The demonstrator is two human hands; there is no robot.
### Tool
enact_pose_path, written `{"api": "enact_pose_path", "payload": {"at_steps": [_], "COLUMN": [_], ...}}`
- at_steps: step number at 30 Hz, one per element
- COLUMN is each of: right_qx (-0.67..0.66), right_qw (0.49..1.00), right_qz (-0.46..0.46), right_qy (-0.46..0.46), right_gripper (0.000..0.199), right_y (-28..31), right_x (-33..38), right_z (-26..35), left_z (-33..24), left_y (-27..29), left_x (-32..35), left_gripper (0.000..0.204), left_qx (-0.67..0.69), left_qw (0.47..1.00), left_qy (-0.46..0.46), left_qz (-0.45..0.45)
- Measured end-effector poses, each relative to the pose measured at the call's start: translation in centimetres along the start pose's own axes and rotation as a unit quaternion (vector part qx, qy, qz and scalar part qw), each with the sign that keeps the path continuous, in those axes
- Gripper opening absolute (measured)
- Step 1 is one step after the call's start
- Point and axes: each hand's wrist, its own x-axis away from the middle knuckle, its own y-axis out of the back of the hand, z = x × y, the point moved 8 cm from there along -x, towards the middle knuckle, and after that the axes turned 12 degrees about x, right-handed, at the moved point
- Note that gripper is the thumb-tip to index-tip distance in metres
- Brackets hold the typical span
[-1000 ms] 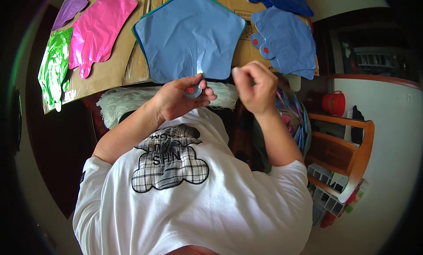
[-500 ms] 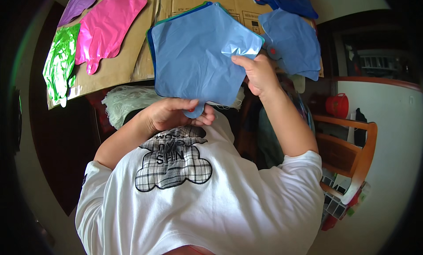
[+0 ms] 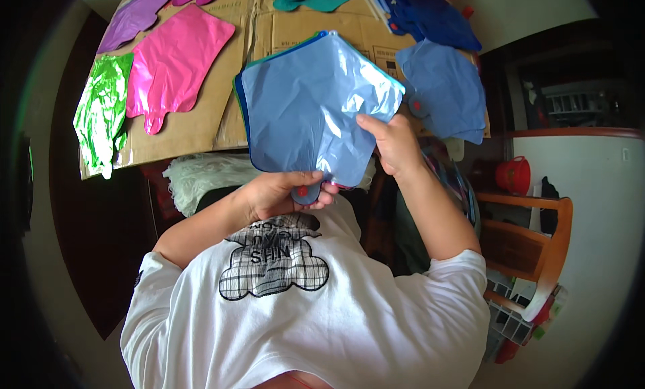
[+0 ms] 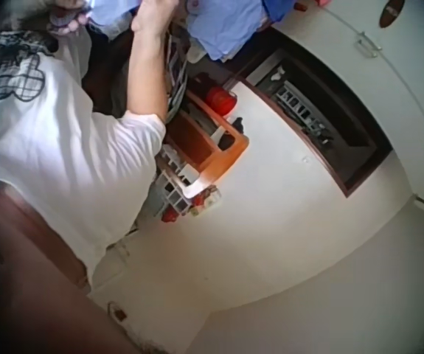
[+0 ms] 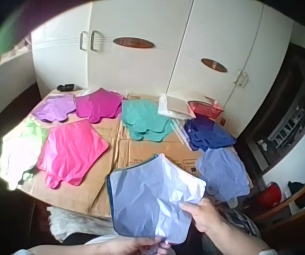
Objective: Folding and packaging colorful star-shaped foil balloons into plastic sleeves.
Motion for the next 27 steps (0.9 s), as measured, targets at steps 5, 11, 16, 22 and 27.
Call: {"api": "enact_pose_path", "payload": {"at_steps": [5, 11, 16, 22, 27], "right_qx": [0.02, 0.028, 0.277, 0.5, 0.698], "right_qw": [0.999, 0.988, 0.933, 0.864, 0.715], "right_qz": [0.02, 0.108, 0.174, 0.003, -0.042], "right_qy": [-0.018, -0.105, -0.15, 0.059, 0.02], "right_gripper": [0.04, 0.033, 0.041, 0.078, 0.041], "right_y": [-0.2, 1.3, -0.8, -5.4, -9.3], "right_x": [-0.6, -5.0, -11.8, -21.3, -18.0], "right_z": [1.1, 4.4, 8.1, 8.3, 11.3], "left_z": [-1.1, -1.6, -1.6, -1.4, -1.4], "left_y": [0.9, 0.6, -0.5, 0.0, 0.0], "left_x": [-0.1, 0.3, 0.3, -0.6, -0.3], "left_gripper": [0.017, 0.014, 0.018, 0.021, 0.025], "left_qx": [0.015, -0.004, -0.04, -0.044, -0.061], "left_qw": [0.999, 0.997, 0.996, 0.995, 0.993], "left_qy": [-0.029, -0.058, -0.072, -0.084, -0.089], "left_qz": [-0.029, -0.05, -0.039, -0.041, -0.046]}}
